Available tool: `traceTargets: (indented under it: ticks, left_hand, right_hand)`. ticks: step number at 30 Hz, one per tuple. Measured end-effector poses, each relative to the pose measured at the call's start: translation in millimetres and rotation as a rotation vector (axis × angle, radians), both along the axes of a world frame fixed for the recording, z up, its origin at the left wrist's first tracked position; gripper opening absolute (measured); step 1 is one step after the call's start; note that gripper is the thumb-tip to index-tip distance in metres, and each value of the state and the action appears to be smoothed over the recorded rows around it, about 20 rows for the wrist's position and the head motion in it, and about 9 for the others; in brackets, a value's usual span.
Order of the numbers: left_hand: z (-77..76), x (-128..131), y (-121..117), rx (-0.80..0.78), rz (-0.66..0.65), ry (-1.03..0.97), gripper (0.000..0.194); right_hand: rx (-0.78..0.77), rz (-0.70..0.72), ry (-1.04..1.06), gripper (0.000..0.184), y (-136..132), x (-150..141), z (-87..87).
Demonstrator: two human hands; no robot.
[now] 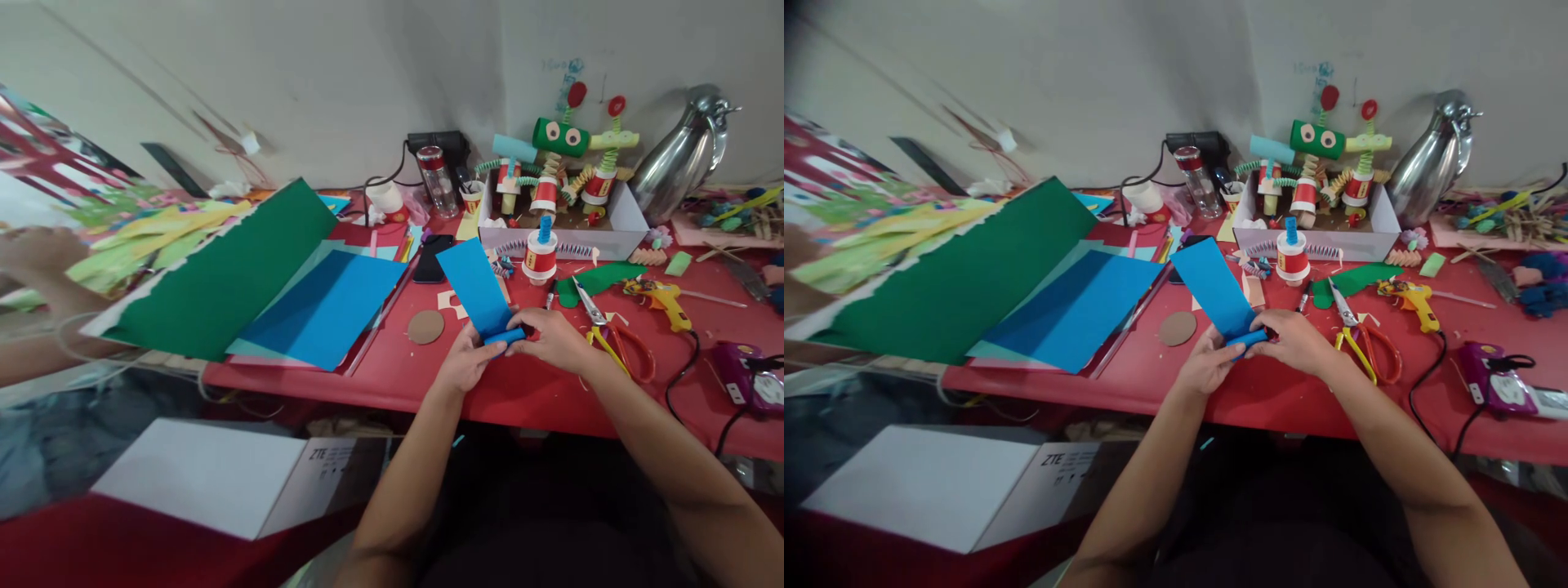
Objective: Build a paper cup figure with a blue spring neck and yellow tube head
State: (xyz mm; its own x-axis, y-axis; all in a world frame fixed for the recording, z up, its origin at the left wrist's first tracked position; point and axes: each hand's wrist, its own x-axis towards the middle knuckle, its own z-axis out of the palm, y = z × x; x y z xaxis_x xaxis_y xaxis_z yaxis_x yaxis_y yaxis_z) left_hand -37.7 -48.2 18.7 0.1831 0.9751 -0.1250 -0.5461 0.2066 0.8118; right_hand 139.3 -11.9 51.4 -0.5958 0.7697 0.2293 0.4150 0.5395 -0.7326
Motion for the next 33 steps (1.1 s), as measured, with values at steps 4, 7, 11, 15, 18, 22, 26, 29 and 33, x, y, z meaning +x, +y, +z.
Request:
traceTargets:
  ticks: [4,7,11,15,18,22,26,29,33]
  left_hand:
    - [0.8,0,-1,0.014,0.005,0.002,0.052]
    - [1.8,0,-2,0.001,0.013,-0.005,0.052]
    - [0.6,1,-1,-0.037,0.053,-0.008,0.040]
    - [-2.0,1,3,-0.077,0.095,-0.007,0.026]
    - [-0.5,1,4,-0.084,0.102,-0.031,0.024]
    - [4.4,1,2,-0.087,0.041,-0.051,0.031]
    - [2.5,1,1,-0.082,0.076,-0.023,0.032]
    - [-1.3,1,4,-0.109,0.114,-0.004,0.027]
    - [-0.8,3,7,-0.109,0.123,0.013,0.027]
  right_hand:
    - [0.001,-0.062,0.041,0.016,-1,-1,-2.5]
    - [0.007,-0.080,0.084,0.019,-2,-2,-6.2]
    - [-0.004,-0.128,0.138,0.034,-3,-3,-9.8]
    - [-0.013,-0.168,0.184,0.040,-5,-6,-10.0]
    - [0.001,-0.184,0.232,0.040,-6,-8,-9.4]
    - [-0.010,-0.204,0.257,0.038,-7,-10,-9.3]
    - [-0.063,-0.202,0.238,0.036,-11,-12,-10.7]
    - [-0.103,-0.207,0.258,0.040,-11,-12,-11.2]
    - [-0.043,-0.133,0.240,0.024,-8,-8,-7.5]
